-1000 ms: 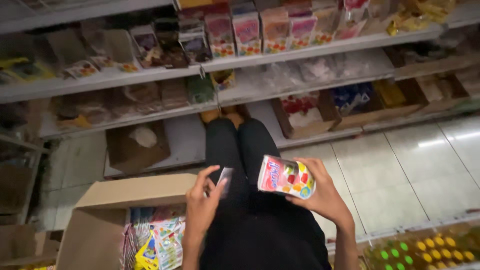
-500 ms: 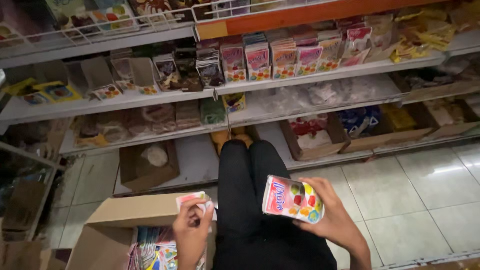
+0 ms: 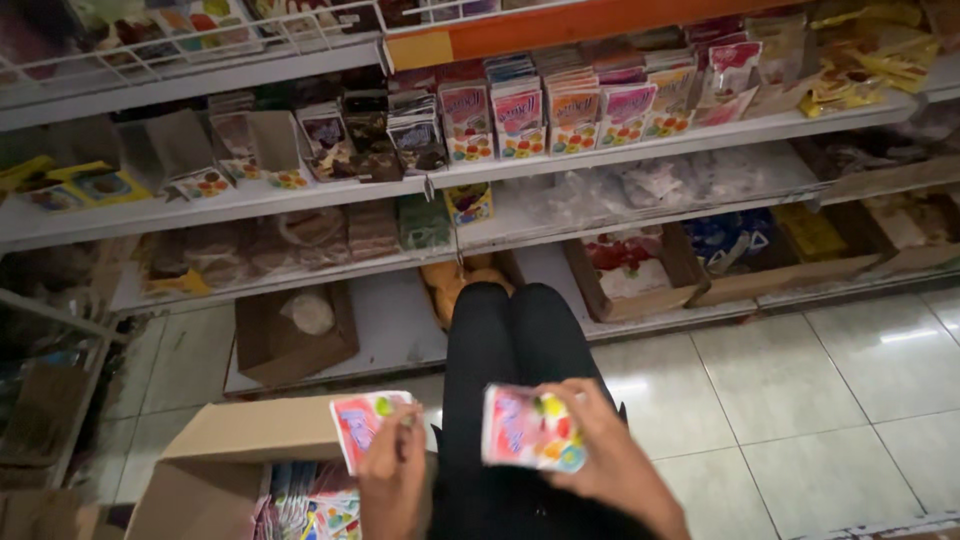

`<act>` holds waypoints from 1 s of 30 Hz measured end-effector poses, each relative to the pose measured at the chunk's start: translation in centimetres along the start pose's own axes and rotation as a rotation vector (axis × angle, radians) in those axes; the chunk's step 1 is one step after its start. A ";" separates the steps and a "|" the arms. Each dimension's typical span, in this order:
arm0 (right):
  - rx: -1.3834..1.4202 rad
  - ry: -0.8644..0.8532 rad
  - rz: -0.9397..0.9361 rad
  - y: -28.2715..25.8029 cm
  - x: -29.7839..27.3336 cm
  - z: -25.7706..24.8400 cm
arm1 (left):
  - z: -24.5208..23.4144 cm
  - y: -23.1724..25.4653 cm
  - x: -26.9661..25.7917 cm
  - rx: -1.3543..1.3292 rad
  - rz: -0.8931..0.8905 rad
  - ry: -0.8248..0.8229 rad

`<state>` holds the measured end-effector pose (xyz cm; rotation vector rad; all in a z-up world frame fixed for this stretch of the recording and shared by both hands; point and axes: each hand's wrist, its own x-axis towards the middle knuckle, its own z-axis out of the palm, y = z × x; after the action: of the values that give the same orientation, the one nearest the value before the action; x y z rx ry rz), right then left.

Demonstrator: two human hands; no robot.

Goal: The person sits on the floor and repeatedly picks small packets from a cardboard box, stacks them in their hands, and places them onto a nearby shelf. The person handles the packets one by one or in small groups, organizing them into rows on the shelf.

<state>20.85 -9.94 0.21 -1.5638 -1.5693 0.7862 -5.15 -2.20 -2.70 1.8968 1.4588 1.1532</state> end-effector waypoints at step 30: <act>0.149 -0.058 -0.062 10.2 0.2 11.7 | 9.5 -6.9 -2.7 -0.176 0.072 -0.802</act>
<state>16.21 -8.10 -14.45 -1.3910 -1.5558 0.9001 -1.13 -1.46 -14.03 1.9514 0.8188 0.4161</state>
